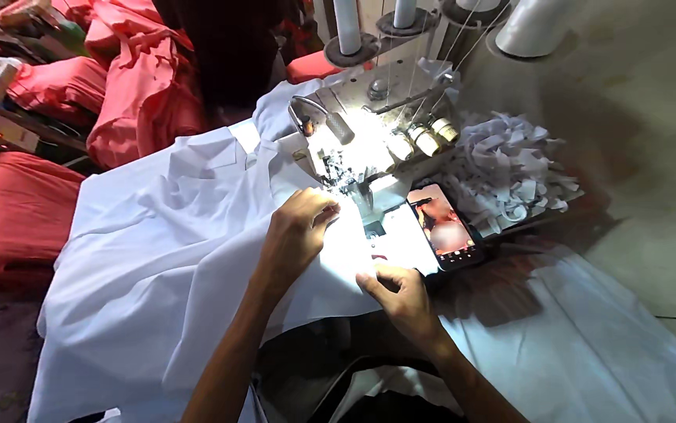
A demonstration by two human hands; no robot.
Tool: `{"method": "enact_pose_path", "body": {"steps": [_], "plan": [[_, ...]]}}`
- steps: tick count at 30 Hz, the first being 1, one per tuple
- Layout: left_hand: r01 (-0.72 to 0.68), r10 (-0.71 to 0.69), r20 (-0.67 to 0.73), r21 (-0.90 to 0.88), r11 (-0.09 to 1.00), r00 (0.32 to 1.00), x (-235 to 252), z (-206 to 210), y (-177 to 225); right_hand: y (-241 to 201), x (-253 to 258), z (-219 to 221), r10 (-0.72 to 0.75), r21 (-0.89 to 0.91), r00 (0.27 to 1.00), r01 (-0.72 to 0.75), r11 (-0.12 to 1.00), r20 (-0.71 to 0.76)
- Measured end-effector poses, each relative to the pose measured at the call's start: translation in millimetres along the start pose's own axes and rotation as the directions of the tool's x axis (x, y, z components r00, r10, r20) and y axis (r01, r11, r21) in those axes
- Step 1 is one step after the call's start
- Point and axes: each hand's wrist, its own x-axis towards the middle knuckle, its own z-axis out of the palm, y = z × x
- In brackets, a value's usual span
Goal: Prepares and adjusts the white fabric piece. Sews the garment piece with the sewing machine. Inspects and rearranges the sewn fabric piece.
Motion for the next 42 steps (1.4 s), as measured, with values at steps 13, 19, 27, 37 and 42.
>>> {"method": "enact_pose_path", "body": {"steps": [13, 19, 27, 37, 42], "plan": [[-0.086, 0.087, -0.015, 0.059, 0.995, 0.996, -28, 7, -13, 2, -8, -3, -0.004, -0.026, 0.998, 0.002, 1.000, -0.065], [-0.009, 0.013, -0.043, 0.104, 0.995, 0.999, -35, 11, -8, -8, -3, -9, 0.034, 0.006, 0.995, -0.034, 0.999, -0.090], [0.014, -0.009, -0.041, 0.105, 0.994, 0.999, -25, 6, -15, -8, 19, -4, 0.108, 0.254, 0.987, -0.076, 0.964, -0.115], [0.001, 0.002, -0.027, 0.090, 0.996, 1.000, -22, 4, -17, -3, 10, -13, 0.167, 0.010, 0.984, -0.168, 0.986, 0.061], [-0.022, 0.023, -0.007, 0.194, 0.981, 1.000, -28, 1, -10, 4, -4, -19, 0.210, -0.113, 0.974, -0.200, 0.973, 0.088]]}}
